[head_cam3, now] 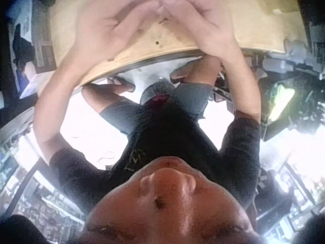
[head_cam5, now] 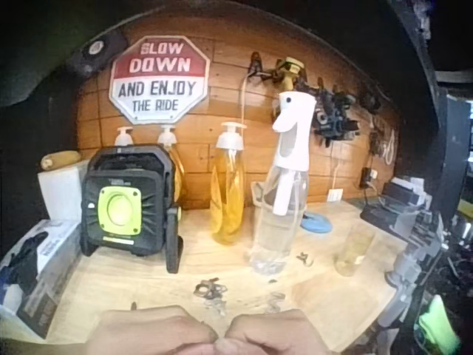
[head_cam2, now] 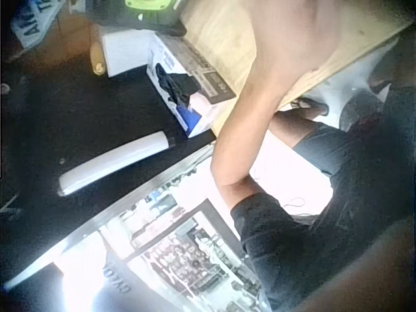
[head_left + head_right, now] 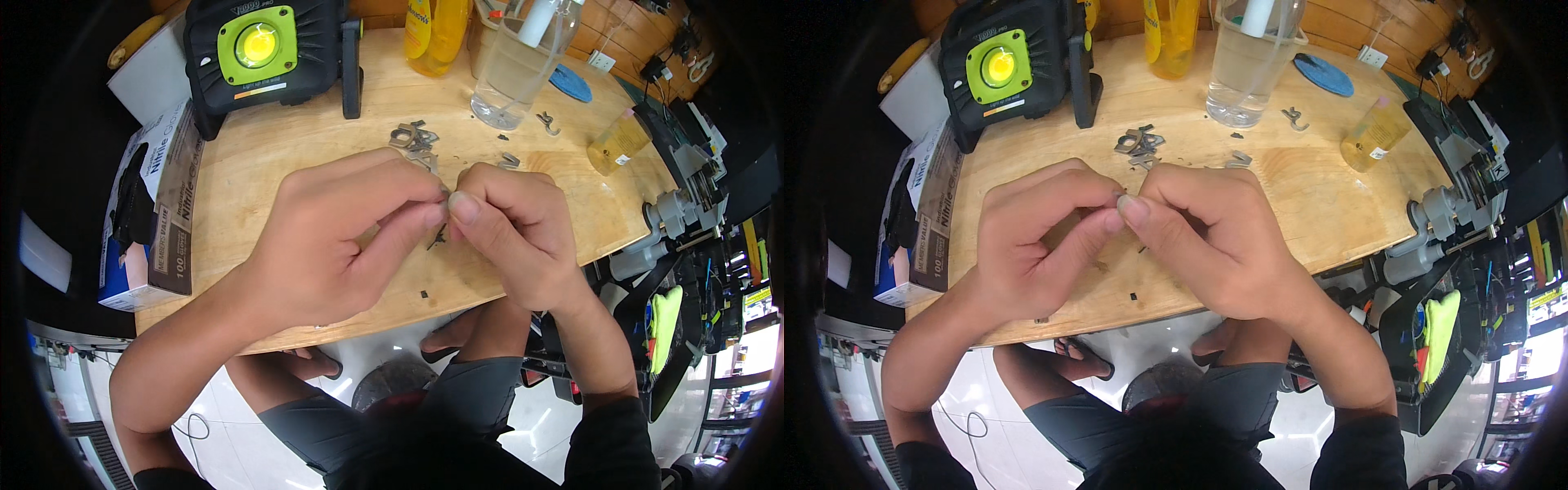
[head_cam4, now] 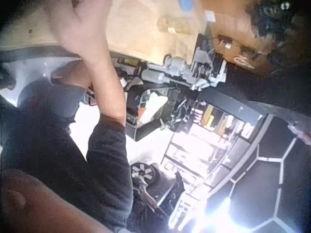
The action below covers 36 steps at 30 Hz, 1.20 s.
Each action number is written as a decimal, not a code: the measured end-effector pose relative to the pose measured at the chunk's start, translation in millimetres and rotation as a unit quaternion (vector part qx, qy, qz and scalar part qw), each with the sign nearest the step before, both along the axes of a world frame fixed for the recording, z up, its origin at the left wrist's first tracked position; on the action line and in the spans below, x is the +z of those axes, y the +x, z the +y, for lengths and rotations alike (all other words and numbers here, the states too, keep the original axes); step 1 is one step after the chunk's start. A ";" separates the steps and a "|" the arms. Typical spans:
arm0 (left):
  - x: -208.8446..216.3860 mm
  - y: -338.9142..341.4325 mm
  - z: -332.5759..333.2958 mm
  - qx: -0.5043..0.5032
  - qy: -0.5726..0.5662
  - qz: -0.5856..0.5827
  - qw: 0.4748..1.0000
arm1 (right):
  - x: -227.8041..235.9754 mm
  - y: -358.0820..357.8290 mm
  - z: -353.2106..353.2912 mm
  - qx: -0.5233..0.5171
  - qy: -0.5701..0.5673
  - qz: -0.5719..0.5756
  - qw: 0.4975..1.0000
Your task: The person uses a metal file to scrape and clean small metal pieces on a wooden workbench. They handle the parts one by one, filing edges and surfaces, then inspecting them by hand. The person continues this process for several pieces, occasionally turning them over to access different sides.
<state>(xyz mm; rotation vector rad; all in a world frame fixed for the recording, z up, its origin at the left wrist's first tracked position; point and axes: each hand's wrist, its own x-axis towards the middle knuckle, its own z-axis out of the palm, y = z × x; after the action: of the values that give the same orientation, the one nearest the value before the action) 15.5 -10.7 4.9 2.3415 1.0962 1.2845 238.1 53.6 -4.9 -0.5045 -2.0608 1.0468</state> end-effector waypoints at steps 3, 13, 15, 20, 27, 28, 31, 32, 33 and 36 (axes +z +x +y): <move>-1.1 2.7 0.3 0.011 0.016 0.019 1.000 | 0.8 -1.5 -5.3 0.003 0.001 0.007 1.000; 4.4 -1.5 -1.7 0.028 0.189 0.163 0.968 | 17.9 -5.6 -42.0 -0.024 -0.311 0.048 0.949; 5.2 -5.2 0.8 0.039 0.195 0.154 0.968 | 22.0 -9.2 -42.6 -0.042 -0.315 0.027 0.948; 17.1 -26.4 -6.3 0.065 0.062 0.108 0.990 | 7.3 -15.2 -34.6 -0.052 -0.213 0.022 0.975; 20.0 -32.3 -0.6 0.017 -0.150 -0.065 0.986 | 4.1 -17.6 -22.8 -0.032 -0.180 0.026 0.983; 18.4 -33.7 0.3 -0.012 -0.170 -0.045 0.984 | 4.3 -17.5 -23.1 -0.023 -0.190 0.034 0.981; 13.0 -29.3 2.7 -0.060 -0.154 -0.062 0.984 | 6.8 -18.6 -24.3 0.011 -0.215 0.054 0.975; 10.9 -29.0 3.2 -0.073 -0.151 -0.072 0.983 | 7.4 -19.3 -24.4 0.023 -0.223 0.059 0.973; 8.7 -28.3 3.6 -0.078 -0.174 -0.096 0.977 | 7.6 -20.0 -24.7 0.036 -0.230 0.065 0.970; 5.4 -27.9 5.5 -0.092 -0.215 -0.145 0.961 | 5.0 -20.5 -26.2 0.046 -0.258 0.068 0.963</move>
<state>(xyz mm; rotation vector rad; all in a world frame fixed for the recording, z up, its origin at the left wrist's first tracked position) -12.5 -5.2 10.3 1.8221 0.9267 1.1380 217.6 27.4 0.1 -0.5768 -1.6955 1.6409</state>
